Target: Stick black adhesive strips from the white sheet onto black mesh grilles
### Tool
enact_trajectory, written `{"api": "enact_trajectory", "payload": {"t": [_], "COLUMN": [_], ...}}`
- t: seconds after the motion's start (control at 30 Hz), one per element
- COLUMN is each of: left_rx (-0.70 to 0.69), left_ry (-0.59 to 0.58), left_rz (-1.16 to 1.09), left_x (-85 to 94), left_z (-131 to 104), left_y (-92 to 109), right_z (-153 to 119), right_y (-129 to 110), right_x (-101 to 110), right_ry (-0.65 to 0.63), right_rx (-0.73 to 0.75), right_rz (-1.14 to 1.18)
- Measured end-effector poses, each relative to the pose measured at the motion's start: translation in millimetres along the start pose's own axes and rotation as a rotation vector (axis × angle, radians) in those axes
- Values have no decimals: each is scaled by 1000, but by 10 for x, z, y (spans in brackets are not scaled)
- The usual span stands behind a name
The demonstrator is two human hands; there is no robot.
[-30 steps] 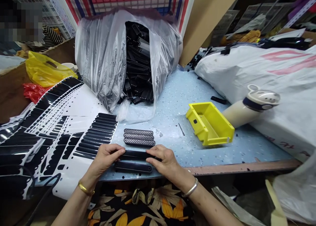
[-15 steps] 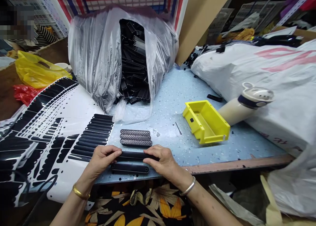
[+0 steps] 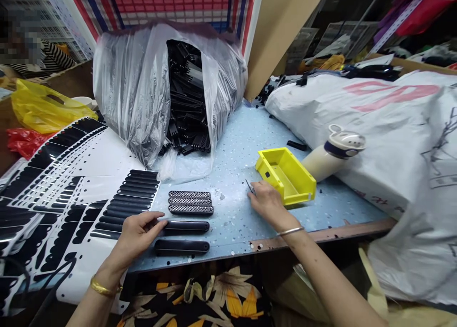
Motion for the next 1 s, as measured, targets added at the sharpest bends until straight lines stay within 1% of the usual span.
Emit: {"api": "enact_trajectory", "payload": {"t": [0.03,0.1,0.13,0.17,0.23,0.27,0.33,0.4,0.47,0.6,0.73,0.8,0.9,1.0], "left_rx": [-73,-255,-348,-427,-517,-532,-534,-528,-521,-505,-501,-504,-498,-486], "left_ry": [55,160,185,186,105,55,-18,-43,-55,-77,-81,-83,-92,-103], "left_rz": [63,157,180,192,191,188,198,226,250,259,278,278,265,256], "left_x": [21,30,8,-30,-151,-220,-345,-439,-502,-560,-591,-604,-614,-618], "left_z": [-6,-35,-55,-74,-91,-91,-79,-61,-46,-31,-24,-22,-23,-23], "left_y": [64,261,381,502,707,781,862,864,820,737,739,750,752,738], "right_z": [21,8,-26,-78,-212,-284,-404,-470,-479,-431,-446,-502,-615,-702], "right_y": [-2,-73,-132,-199,-330,-386,-456,-470,-455,-490,-608,-691,-854,-1037], "right_x": [-46,-103,-115,-117,-93,-72,-20,27,49,23,63,133,265,390], "right_ry": [3,5,1,-7,-33,-50,-75,-75,-56,-26,17,1,-70,-105], "right_rx": [3,29,52,81,144,177,224,227,214,277,294,261,218,276], "right_rz": [2,14,24,35,55,65,91,110,126,155,169,253,480,632]}}
Point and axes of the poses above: each hand's wrist, its own z-axis towards the middle knuckle, its own x-axis out of the back of the hand, y = z × x, the point moved 4 cm from there along z, towards the middle knuckle, and after that the axes turned 1 degree about z, right-handed, at the moved point
